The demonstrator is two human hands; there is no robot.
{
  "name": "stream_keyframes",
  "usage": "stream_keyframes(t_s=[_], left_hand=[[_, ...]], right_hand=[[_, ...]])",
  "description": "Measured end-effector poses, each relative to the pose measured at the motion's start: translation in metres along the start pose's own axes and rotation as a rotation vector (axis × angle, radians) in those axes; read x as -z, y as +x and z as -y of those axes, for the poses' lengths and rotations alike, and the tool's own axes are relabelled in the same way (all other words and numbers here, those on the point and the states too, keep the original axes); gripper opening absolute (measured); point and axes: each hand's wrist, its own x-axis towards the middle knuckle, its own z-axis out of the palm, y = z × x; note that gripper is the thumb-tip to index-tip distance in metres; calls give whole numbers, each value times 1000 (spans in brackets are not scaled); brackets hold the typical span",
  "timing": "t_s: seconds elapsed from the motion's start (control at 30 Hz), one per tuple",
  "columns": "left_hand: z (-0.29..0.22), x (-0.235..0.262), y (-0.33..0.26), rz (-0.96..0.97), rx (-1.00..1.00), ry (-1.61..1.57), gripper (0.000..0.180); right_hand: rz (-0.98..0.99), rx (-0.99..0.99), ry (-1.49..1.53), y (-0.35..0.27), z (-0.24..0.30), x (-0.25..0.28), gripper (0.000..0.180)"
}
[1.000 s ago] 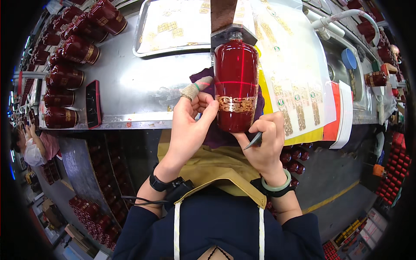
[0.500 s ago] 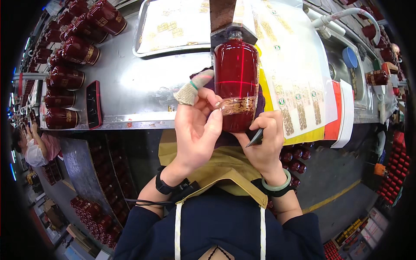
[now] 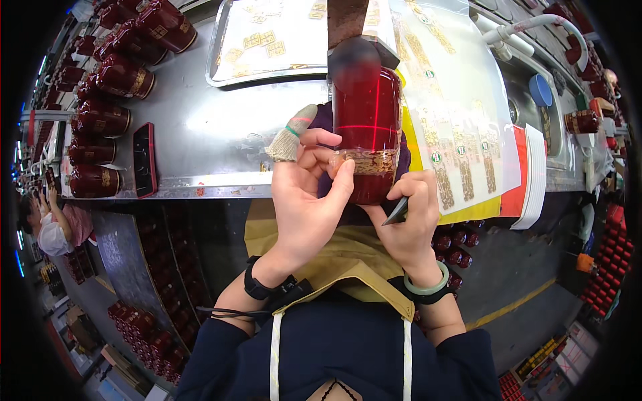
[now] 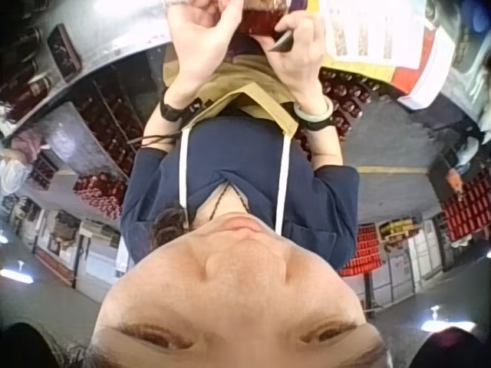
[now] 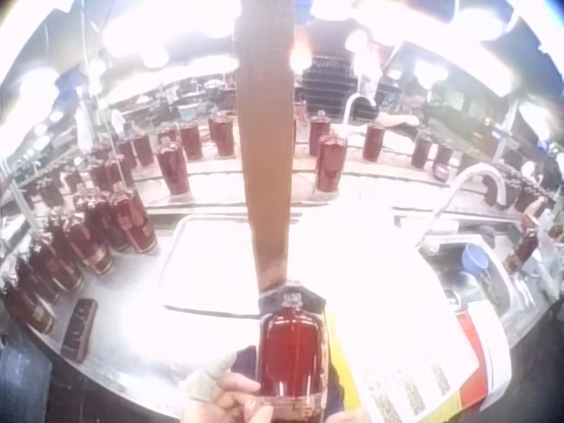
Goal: Applying decorative labels and stickers to glass liquor bottles on a production line.
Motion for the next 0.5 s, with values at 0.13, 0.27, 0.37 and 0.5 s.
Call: stream_keyframes(t_s=[0.13, 0.27, 0.37, 0.5], left_hand=[[3, 4, -1, 28, 19, 60, 70], [23, 6, 4, -32, -11, 74, 72], [22, -12, 4, 28, 53, -37, 82], [20, -19, 3, 64, 66, -52, 83]], right_hand=[[-1, -14, 15, 1, 2, -1, 52], [11, 0, 13, 1, 1, -2, 52], [22, -23, 25, -1, 2, -2, 50], [28, -30, 26, -2, 1, -2, 49]])
